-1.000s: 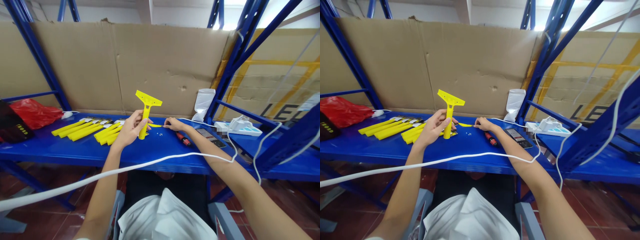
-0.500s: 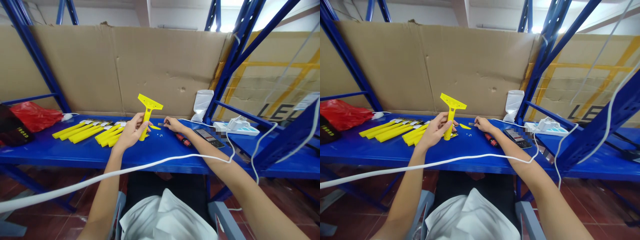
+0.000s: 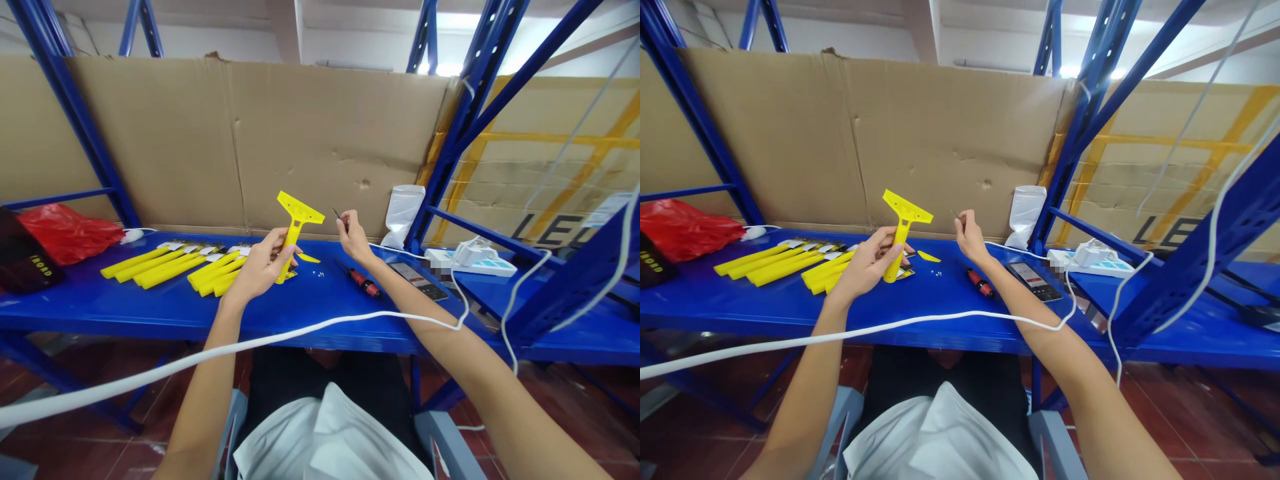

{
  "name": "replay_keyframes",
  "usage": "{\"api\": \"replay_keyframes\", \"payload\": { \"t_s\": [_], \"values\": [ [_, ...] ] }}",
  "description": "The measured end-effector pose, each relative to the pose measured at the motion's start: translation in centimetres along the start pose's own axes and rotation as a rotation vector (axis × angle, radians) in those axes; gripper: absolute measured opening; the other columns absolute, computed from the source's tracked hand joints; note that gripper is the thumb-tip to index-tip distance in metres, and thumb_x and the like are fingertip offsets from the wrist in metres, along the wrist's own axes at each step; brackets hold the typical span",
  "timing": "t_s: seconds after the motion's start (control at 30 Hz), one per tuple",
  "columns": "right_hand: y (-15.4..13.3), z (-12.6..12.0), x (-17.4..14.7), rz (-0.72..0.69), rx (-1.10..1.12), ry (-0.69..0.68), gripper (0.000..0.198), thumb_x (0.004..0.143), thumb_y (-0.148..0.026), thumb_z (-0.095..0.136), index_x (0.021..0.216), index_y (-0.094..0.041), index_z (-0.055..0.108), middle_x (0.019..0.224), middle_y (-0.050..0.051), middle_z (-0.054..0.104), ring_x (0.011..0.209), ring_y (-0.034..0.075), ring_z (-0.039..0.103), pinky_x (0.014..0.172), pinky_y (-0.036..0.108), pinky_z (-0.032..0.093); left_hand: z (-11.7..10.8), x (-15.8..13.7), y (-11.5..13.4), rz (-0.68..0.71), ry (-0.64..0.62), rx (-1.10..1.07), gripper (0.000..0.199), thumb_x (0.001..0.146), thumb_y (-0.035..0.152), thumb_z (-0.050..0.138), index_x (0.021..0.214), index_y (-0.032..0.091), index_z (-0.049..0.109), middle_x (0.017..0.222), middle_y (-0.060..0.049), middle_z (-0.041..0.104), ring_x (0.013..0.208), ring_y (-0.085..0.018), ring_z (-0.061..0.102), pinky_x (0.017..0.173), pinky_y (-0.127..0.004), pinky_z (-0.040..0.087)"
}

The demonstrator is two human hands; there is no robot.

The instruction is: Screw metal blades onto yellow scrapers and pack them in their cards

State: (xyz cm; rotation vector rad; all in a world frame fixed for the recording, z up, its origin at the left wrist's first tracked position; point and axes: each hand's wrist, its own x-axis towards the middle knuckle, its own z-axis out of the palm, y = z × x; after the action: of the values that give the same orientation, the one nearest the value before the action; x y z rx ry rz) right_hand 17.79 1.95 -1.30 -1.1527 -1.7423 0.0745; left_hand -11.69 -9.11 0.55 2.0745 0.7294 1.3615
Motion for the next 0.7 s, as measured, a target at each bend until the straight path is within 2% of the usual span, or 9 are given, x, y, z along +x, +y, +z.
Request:
{"api": "replay_keyframes", "payload": {
  "t_s": [0.13, 0.27, 0.37, 0.47, 0.53, 0.6, 0.7],
  "values": [
    [-0.1, -0.1, 0.1, -0.028, 0.008, 0.057, 0.03, 0.117, -0.047, 0.035, 0.126, -0.023, 0.051, 0.113, 0.012, 0.069, 0.102, 0.026, 0.065, 0.104, 0.041, 0.054, 0.1, 0.0, 0.0, -0.005, 0.005, 0.014, 0.05, 0.109, 0.058, 0.069, 0.139, 0.019, 0.065, 0.12, -0.016, 0.085, 0.088, -0.025, 0.083, 0.082, -0.038, 0.064],
    [0.3, 0.0, 0.3, -0.075, 0.003, 0.137, 0.044, 0.118, -0.049, 0.033, 0.138, -0.018, 0.058, 0.133, 0.02, 0.064, 0.127, 0.03, 0.061, 0.122, 0.047, 0.047, 0.1, 0.1, -0.1, -0.005, -0.003, 0.032, 0.05, 0.11, 0.058, 0.067, 0.141, 0.019, 0.063, 0.122, -0.016, 0.084, 0.088, -0.025, 0.083, 0.081, -0.038, 0.065],
    [0.6, 0.0, 0.5, -0.094, -0.002, 0.187, 0.055, 0.118, -0.053, 0.029, 0.15, -0.018, 0.057, 0.133, 0.02, 0.061, 0.125, 0.032, 0.06, 0.124, 0.054, 0.046, 0.0, 0.1, -0.2, -0.018, -0.016, 0.054, 0.048, 0.111, 0.057, 0.064, 0.142, 0.02, 0.062, 0.123, -0.015, 0.083, 0.09, -0.025, 0.083, 0.081, -0.037, 0.066],
    [0.6, -0.1, 0.7, -0.145, 0.028, 0.245, 0.059, 0.117, -0.056, 0.032, 0.156, -0.02, 0.057, 0.129, 0.018, 0.061, 0.118, 0.032, 0.062, 0.121, 0.056, 0.049, 0.1, 0.1, -0.4, -0.019, -0.015, 0.071, 0.048, 0.112, 0.056, 0.061, 0.144, 0.019, 0.062, 0.119, -0.014, 0.082, 0.088, -0.024, 0.082, 0.079, -0.036, 0.066],
    [0.4, 0.0, 0.8, -0.172, 0.098, 0.3, 0.055, 0.115, -0.058, 0.04, 0.148, -0.021, 0.063, 0.126, 0.017, 0.062, 0.117, 0.032, 0.063, 0.119, 0.054, 0.05, 0.1, 0.1, -0.6, -0.011, -0.006, 0.094, 0.048, 0.113, 0.054, 0.059, 0.144, 0.018, 0.062, 0.109, -0.011, 0.081, 0.084, -0.022, 0.079, 0.08, -0.035, 0.065],
    [0.2, 0.0, 0.9, -0.166, 0.174, 0.341, 0.046, 0.112, -0.059, 0.049, 0.133, -0.022, 0.068, 0.122, 0.016, 0.066, 0.116, 0.031, 0.065, 0.116, 0.053, 0.052, 0.0, 0.2, -0.8, 0.0, 0.012, 0.146, 0.047, 0.114, 0.052, 0.058, 0.145, 0.018, 0.063, 0.101, -0.009, 0.08, 0.081, -0.021, 0.077, 0.081, -0.036, 0.064],
    [0.0, 0.1, 1.1, -0.114, 0.264, 0.349, 0.037, 0.107, -0.061, 0.06, 0.112, -0.024, 0.067, 0.11, 0.012, 0.073, 0.105, 0.029, 0.07, 0.107, 0.049, 0.058, 0.0, 0.2, -1.0, 0.026, 0.049, 0.259, 0.045, 0.115, 0.048, 0.056, 0.147, 0.018, 0.065, 0.108, -0.01, 0.081, 0.09, -0.023, 0.077, 0.087, -0.037, 0.063]
  ]
}}
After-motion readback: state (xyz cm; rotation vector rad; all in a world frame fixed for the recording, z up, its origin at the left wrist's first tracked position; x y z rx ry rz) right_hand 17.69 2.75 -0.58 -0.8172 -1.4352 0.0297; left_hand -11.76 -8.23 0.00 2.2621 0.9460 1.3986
